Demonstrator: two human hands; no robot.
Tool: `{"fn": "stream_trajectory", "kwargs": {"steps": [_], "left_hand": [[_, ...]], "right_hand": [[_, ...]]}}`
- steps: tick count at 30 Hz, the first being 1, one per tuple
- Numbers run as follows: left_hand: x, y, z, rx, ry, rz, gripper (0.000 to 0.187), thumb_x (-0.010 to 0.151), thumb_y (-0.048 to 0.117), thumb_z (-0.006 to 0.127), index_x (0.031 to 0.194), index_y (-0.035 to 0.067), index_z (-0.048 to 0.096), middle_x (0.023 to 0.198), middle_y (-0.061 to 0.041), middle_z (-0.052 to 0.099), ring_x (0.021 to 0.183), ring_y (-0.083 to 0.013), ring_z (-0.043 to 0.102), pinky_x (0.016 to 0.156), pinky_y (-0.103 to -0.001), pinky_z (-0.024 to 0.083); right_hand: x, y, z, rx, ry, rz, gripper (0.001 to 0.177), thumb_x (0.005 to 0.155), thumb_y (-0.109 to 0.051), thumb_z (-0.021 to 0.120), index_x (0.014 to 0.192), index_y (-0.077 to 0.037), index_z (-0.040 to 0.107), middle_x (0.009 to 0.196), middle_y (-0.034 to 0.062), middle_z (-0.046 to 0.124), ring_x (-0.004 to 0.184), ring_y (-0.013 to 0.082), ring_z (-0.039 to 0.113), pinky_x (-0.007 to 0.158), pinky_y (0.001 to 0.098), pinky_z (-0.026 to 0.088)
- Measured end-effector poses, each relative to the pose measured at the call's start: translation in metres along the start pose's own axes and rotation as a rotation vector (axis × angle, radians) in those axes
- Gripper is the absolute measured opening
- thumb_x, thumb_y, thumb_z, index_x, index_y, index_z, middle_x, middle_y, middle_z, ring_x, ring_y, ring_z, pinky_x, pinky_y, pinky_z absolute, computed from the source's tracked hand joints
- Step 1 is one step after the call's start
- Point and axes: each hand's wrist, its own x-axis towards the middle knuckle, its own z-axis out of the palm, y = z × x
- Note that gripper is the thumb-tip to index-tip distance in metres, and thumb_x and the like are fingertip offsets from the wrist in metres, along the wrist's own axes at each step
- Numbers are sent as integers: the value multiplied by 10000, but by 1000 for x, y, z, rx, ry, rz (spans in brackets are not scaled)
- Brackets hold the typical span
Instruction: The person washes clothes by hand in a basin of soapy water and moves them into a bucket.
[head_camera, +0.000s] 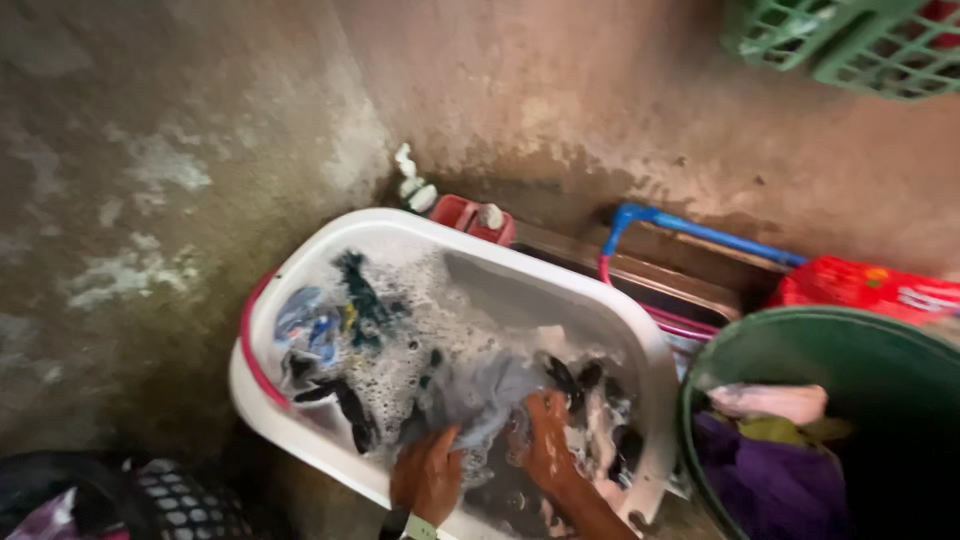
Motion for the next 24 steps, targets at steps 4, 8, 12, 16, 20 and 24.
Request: {"fn": "stream_trajectory", "kwargs": {"steps": [4, 8, 12, 16, 20, 24], "left_hand": [[5, -8, 0, -38, 133, 379, 580, 708, 226, 755, 1259, 89, 635, 1065, -155, 743, 947, -393, 666, 796, -499, 479], [24, 13, -10, 93, -241, 254, 544, 764, 161, 707, 1299, 133, 613, 1108, -171, 733, 999, -420, 660, 849, -545, 496], [64, 36, -8, 135, -479, 33, 442, 909, 99, 566, 1338, 196, 597, 1108, -184, 718, 1014, -402, 676, 841, -520, 541], [104, 30, -9, 180, -530, 136, 352, 839, 150, 679, 1189, 119, 655, 1120, -179, 700, 1031, -400, 668, 864, -523, 526], [139, 56, -48, 71, -622, 128, 275, 804, 193, 728, 1026, 38, 675, 939, -188, 711, 869, -343, 688, 772, -457, 534], [142, 120, -123, -377, -510, 169, 314, 740, 255, 789, 899, 1, 696, 778, -164, 732, 723, -260, 704, 678, -374, 541]], "right_hand": [[9, 3, -2, -29, 41, 9, 317, 846, -78, 601, 1142, -58, 712, 937, 88, 635, 844, 251, 585, 756, 393, 482], [3, 18, 5, -34, 42, 38, 313, 847, -70, 596, 1133, -56, 721, 915, 83, 649, 823, 244, 598, 742, 387, 488], [12, 37, -1, 34, -11, 23, 310, 847, -63, 591, 1124, -53, 729, 892, 77, 663, 801, 237, 611, 728, 382, 495], [44, 41, -30, 158, -56, -1, 307, 847, -56, 586, 1115, -51, 737, 870, 72, 678, 779, 229, 623, 714, 377, 501], [63, 9, -80, 550, 91, 88, 306, 848, -49, 581, 1105, -49, 746, 848, 67, 692, 758, 222, 636, 700, 372, 507], [60, -66, -132, 1290, 205, 147, 286, 880, 50, 561, 1119, -51, 681, 964, -10, 704, 860, 81, 626, 773, 226, 500]]}}
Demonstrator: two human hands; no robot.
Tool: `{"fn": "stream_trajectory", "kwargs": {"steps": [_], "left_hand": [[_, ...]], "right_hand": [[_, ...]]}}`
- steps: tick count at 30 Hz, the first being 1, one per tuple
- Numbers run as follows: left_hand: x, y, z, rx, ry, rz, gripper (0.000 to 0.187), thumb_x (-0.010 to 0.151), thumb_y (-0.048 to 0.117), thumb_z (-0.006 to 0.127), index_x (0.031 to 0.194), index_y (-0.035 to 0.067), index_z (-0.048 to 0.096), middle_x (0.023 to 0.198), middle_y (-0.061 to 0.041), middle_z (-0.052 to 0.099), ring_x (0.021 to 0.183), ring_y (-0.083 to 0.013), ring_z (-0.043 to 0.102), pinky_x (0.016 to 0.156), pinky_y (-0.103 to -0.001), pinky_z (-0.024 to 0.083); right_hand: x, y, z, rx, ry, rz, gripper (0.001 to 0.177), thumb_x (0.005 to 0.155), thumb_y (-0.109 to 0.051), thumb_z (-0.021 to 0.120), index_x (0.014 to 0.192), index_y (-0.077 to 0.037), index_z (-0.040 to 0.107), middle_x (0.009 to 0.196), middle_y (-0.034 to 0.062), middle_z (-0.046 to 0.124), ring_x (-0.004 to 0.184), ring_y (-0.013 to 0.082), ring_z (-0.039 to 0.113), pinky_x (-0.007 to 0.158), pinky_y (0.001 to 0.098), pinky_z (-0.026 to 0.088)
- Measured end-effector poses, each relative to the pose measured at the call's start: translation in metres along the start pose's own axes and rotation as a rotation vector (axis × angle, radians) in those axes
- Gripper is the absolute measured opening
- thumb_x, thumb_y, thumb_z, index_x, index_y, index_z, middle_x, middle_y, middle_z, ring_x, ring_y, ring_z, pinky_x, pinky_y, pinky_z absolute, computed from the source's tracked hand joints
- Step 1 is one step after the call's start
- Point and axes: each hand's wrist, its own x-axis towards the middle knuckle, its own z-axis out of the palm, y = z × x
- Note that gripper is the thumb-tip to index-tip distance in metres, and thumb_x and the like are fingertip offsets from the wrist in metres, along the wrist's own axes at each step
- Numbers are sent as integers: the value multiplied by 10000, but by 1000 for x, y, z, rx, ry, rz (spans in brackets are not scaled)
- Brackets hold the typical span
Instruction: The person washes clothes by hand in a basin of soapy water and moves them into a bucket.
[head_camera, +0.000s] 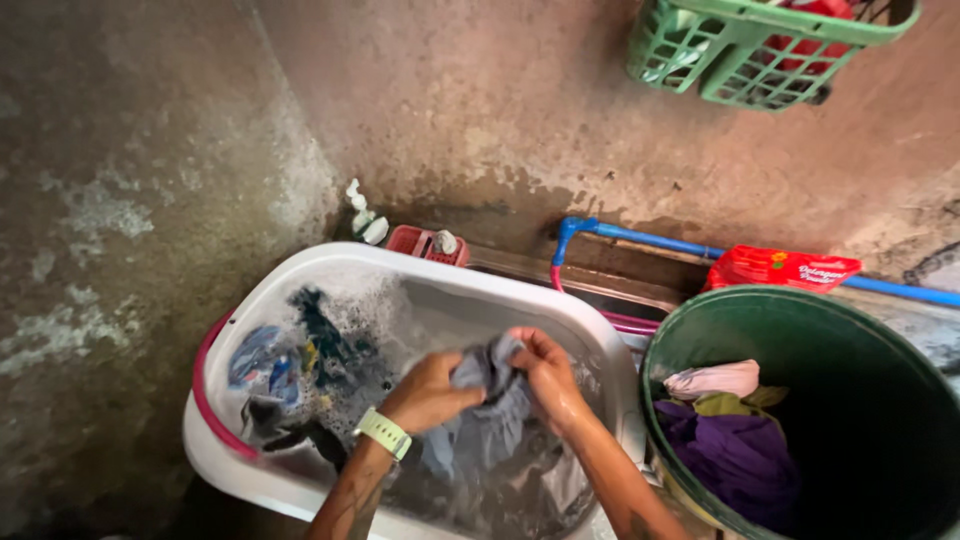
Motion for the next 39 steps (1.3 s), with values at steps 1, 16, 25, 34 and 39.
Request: {"fn": "stream_trajectory", "kwargs": {"steps": [1, 16, 25, 34, 39], "left_hand": [[-5, 23, -9, -1, 0, 6, 314, 740, 255, 789, 899, 1, 696, 778, -164, 732, 723, -260, 704, 678, -374, 541], [-52, 71, -103, 8, 464, 166, 313, 747, 218, 884, 884, -11, 720, 772, -109, 781, 678, -169, 657, 664, -318, 559], [10, -128, 40, 331, 307, -41, 451, 859, 134, 711, 1306, 172, 660, 1167, -149, 579, 1085, -331, 584, 950, -437, 494], [11, -123, 83, 412, 271, -25, 683, 802, 177, 759, 1449, 218, 545, 1299, -160, 497, 1180, -465, 453, 997, -541, 422], [26, -152, 117, 437, 269, -120, 787, 790, 210, 783, 1502, 228, 447, 1509, -229, 374, 1300, -529, 372, 1018, -588, 386]], "right_hand": [[-8, -17, 9, -3, 2, -5, 286, 880, 50, 561, 1119, -51, 681, 964, -10, 704, 860, 81, 626, 773, 226, 500], [-1, -110, -8, -436, 72, -380, 261, 916, -10, 644, 1164, -62, 703, 987, -35, 722, 868, 36, 612, 781, 197, 496], [1, 51, -36, -1098, -121, -500, 356, 931, -64, 575, 1259, -141, 689, 1219, 201, 719, 1082, 414, 685, 892, 459, 562], [-23, 105, -14, -1489, -34, -291, 634, 828, -77, 642, 1441, -162, 500, 1486, 197, 454, 1315, 472, 430, 1072, 579, 350], [-20, 126, -20, -1460, -36, -287, 659, 798, -80, 657, 1436, -134, 505, 1485, 196, 470, 1304, 456, 448, 1080, 560, 352]]}}
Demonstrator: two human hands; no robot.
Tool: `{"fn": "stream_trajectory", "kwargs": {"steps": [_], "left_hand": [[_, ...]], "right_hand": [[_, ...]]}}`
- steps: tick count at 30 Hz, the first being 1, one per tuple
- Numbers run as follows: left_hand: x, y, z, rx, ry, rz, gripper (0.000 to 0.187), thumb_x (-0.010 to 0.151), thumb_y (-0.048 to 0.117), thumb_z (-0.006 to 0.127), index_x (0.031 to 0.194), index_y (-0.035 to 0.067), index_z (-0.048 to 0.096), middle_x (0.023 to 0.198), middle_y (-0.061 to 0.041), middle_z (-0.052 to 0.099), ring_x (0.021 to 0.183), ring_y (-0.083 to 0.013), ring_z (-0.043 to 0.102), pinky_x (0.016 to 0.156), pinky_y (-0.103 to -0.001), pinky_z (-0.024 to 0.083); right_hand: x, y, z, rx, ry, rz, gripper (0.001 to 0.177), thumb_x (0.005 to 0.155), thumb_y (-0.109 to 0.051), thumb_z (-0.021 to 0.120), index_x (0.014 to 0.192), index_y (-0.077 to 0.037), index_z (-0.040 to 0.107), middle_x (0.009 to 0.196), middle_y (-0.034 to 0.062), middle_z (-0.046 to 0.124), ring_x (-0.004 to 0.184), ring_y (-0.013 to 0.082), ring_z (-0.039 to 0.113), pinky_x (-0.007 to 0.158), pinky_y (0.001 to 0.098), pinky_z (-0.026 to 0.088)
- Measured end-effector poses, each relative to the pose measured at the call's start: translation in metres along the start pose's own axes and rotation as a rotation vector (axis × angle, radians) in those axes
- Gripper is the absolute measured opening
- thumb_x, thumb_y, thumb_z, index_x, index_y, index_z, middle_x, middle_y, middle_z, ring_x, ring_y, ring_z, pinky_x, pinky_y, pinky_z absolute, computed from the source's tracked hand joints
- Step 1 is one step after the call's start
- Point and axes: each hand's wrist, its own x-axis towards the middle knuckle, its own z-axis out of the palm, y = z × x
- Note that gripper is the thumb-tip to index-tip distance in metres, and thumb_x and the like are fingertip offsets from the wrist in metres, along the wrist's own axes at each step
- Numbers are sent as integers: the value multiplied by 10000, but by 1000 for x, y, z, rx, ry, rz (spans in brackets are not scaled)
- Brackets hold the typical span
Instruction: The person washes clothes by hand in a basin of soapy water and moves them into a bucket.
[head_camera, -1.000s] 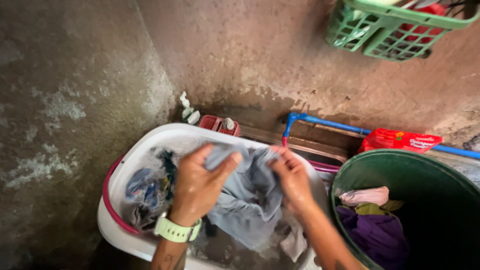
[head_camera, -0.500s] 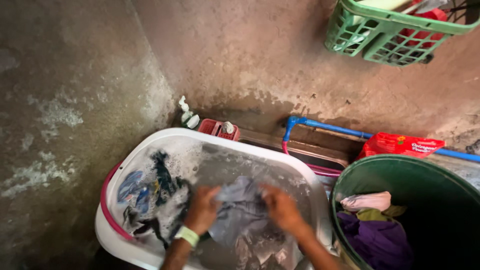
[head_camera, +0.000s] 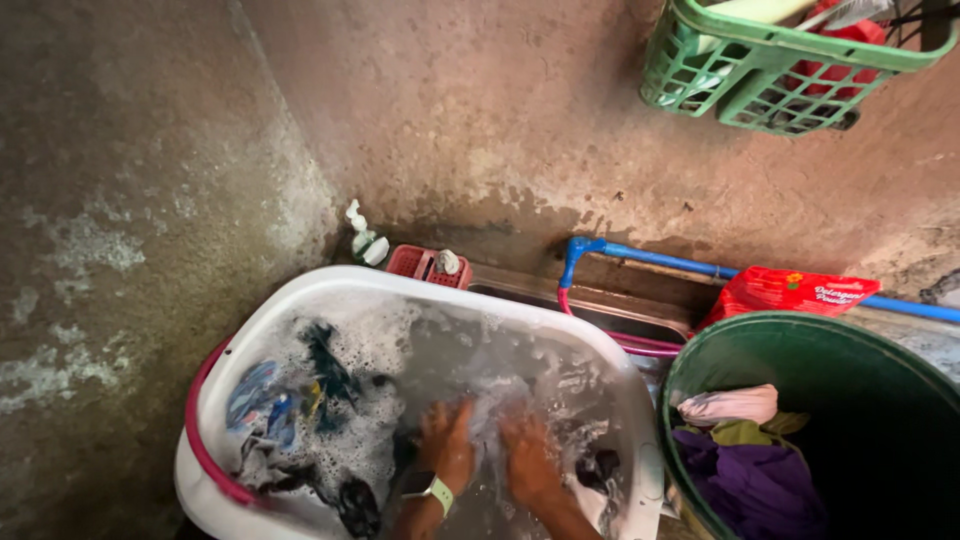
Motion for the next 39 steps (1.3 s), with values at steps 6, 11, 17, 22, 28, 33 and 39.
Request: {"fn": "stream_trajectory", "kwargs": {"steps": [6, 11, 17, 22, 28, 33, 39], "left_hand": [[27, -32, 33, 75, -34, 112, 788, 815, 211, 738, 1505, 106, 372, 1422, -247, 479, 1306, -482, 441, 1102, -595, 367], [66, 7, -41, -182, 1, 7, 473, 816, 269, 715, 1226, 39, 661, 1229, -227, 678, 1161, -407, 631, 975, -493, 516], [50, 105, -209, -521, 7, 197, 327, 801, 292, 759, 770, -3, 623, 630, -160, 602, 623, -185, 547, 568, -374, 469], [9, 174, -217, -1072, 175, 238, 191, 775, 157, 777, 731, 55, 622, 635, -75, 599, 592, -111, 535, 539, -300, 453], [-10, 169, -141, -629, 518, 834, 204, 756, 99, 783, 907, 75, 649, 869, -78, 594, 838, -276, 635, 689, -391, 539], [24, 77, -99, -260, 365, 726, 289, 703, 191, 785, 968, 138, 681, 898, -101, 676, 787, -334, 679, 635, -460, 565], [73, -44, -148, -220, 396, -266, 334, 860, 221, 707, 1158, 99, 618, 788, -177, 719, 756, -385, 698, 687, -502, 543]], "right_hand": [[2, 24, 15, 52, 37, -109, 690, 762, -84, 675, 1431, -100, 510, 1485, 195, 490, 1291, 438, 471, 1089, 537, 354], [28, 29, 4, 540, 53, 145, 484, 809, -183, 644, 1286, -117, 602, 1274, 144, 611, 1143, 345, 591, 961, 483, 466], [34, 1, -39, 1943, 10, 701, 351, 957, -389, 606, 1170, -110, 620, 1089, 93, 697, 985, 270, 653, 839, 416, 554], [58, 1, -20, 1727, -163, 839, 485, 901, -498, 509, 1178, -139, 680, 1106, 51, 741, 998, 225, 694, 837, 402, 572], [69, 18, -19, 1808, -285, 609, 405, 936, -429, 603, 1221, -151, 679, 1074, 86, 721, 969, 256, 666, 821, 444, 554], [68, 14, -48, 1865, -274, 503, 360, 965, -371, 682, 1257, -160, 678, 1048, 116, 704, 944, 282, 644, 808, 479, 539], [40, 33, -111, 1221, 125, 400, 533, 862, -218, 805, 1300, -41, 560, 1240, 179, 586, 1096, 326, 530, 884, 496, 472]]}}
